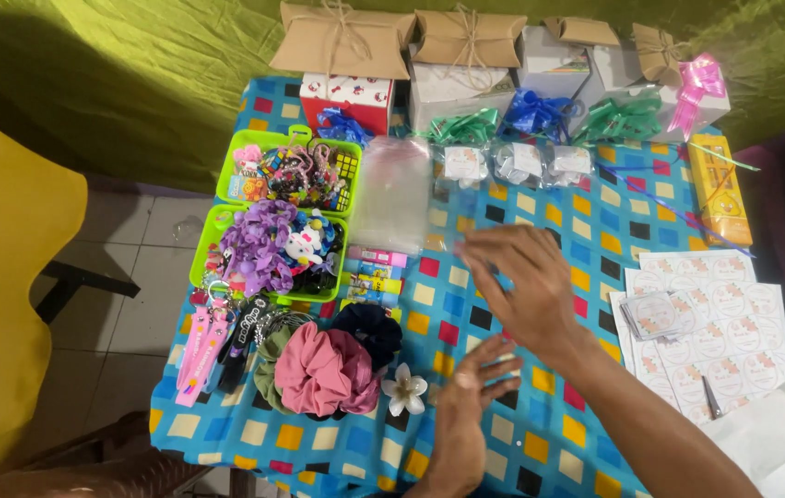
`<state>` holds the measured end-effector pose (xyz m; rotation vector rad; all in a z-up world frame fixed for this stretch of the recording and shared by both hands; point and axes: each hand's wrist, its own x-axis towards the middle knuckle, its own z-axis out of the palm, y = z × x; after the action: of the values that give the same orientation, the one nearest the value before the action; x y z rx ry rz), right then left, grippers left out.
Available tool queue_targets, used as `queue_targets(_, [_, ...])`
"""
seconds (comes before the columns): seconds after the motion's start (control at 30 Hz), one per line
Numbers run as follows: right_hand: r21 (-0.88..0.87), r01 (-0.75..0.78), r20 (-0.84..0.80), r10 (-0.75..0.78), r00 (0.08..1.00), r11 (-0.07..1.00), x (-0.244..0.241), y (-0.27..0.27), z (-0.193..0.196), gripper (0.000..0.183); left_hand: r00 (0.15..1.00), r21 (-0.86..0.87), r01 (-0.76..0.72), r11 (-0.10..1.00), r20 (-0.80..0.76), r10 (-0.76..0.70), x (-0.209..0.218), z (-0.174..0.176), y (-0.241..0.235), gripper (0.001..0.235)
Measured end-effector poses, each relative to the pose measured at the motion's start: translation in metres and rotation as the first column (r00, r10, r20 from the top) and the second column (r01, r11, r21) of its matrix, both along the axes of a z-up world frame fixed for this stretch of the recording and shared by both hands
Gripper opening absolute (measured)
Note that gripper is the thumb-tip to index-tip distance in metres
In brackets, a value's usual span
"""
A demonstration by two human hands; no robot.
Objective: Packing small decorative flowers and labels into individual plastic bags at a gift wrapping station.
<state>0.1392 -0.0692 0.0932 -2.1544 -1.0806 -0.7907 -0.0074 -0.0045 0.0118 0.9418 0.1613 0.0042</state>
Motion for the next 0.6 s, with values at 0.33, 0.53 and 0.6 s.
queue_targets(0.33, [-0.257,-0.154,0.043,0.17,0.984,0.954,-0.108,-0.082,-0.025,0.033,0.993,0.206,0.105,0.973,-0.074,-0.091,0.021,0.041,0.054,0.037])
queue_targets(0.53, [-0.151,0.136,-0.687,-0.203,0.698,0.979,-0.073,-0.089,0.012,0.064,0.977,0.506,0.211,0.836,-0.096,-0.188,0.004,0.055,0.052,0.021])
queue_targets(0.6, [-0.109,-0.043,-0.867,-0.074,0.494,0.993,-0.057,-0.087,0.02,0.027,0.98,0.503,0.198,0.841,-0.13,-0.153,0.0,0.051,0.051,0.02])
